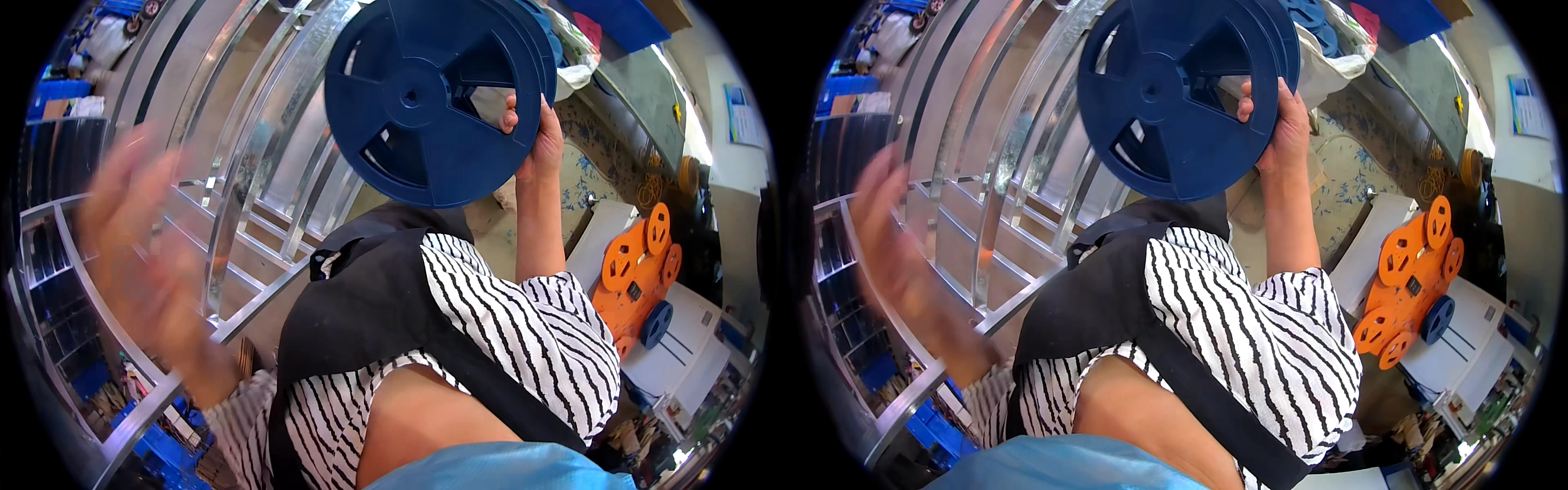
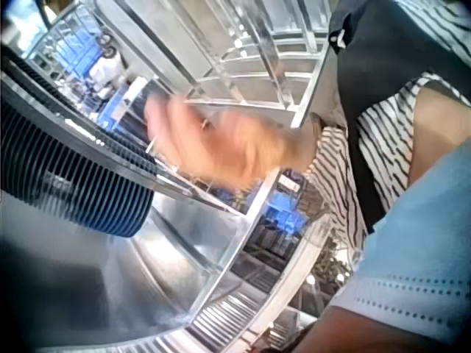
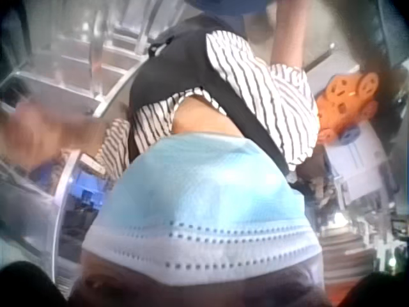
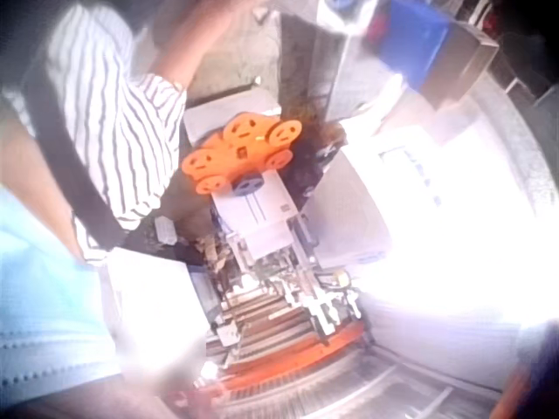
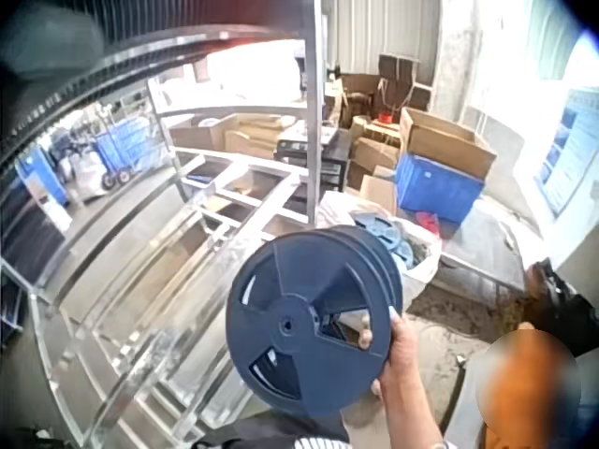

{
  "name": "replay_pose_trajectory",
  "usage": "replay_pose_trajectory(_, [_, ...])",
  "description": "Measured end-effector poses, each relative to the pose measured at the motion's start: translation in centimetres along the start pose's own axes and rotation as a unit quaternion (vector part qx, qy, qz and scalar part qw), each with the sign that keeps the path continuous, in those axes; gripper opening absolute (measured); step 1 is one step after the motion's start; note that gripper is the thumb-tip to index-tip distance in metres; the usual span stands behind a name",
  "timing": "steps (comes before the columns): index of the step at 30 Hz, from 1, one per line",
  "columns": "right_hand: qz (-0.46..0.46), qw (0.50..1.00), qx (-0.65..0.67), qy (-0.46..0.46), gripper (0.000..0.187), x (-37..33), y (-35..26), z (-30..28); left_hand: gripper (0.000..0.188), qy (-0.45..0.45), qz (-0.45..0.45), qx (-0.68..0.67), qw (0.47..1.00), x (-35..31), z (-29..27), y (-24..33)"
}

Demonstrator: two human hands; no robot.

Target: The person repeatedly picks up blue plastic spools from a pile on the floor and places them onto a metal rack. They handle the spools one at a time, occasionally inspecting them before stacking them on the rack.

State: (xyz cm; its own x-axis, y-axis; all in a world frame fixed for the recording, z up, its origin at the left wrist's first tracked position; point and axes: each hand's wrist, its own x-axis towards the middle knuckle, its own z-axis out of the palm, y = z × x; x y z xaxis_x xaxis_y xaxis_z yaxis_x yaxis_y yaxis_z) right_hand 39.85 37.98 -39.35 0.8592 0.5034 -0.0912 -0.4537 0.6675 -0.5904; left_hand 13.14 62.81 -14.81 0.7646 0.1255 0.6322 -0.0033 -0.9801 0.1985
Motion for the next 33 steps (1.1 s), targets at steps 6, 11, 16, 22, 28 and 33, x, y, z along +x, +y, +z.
replay_pose_trajectory(6, [0.051, 0.995, 0.031, -0.077, 0.029, -6.9, 1.1, 2.5, 0.024, -0.032, -0.11, -0.226, 0.967, -6.2, 17.4, -0.2])
replay_pose_trajectory(11, [0.057, 0.996, -0.033, -0.058, 0.026, -12.7, 0.6, 4.4, 0.017, 0.012, -0.096, -0.253, 0.963, -9.0, 20.3, 2.3])
replay_pose_trajectory(16, [0.082, 0.991, -0.09, -0.053, 0.026, -16.4, 0.4, 5.9, 0.013, -0.01, -0.141, -0.322, 0.936, -12.0, 20.3, 3.3])
replay_pose_trajectory(22, [0.108, 0.987, -0.112, -0.044, 0.025, -18.0, 0.9, 6.7, 0.014, -0.059, -0.253, -0.41, 0.874, -13.4, 19.5, 3.9])
replay_pose_trajectory(28, [0.115, 0.984, -0.114, -0.069, 0.023, -16.8, 0.5, 6.5, 0.016, -0.04, -0.301, -0.456, 0.837, -12.8, 20.6, 4.2])
replay_pose_trajectory(33, [0.112, 0.985, -0.113, -0.065, 0.023, -16.3, -0.9, 5.8, 0.028, -0.059, -0.287, -0.374, 0.88, -11.2, 21.1, 6.0])
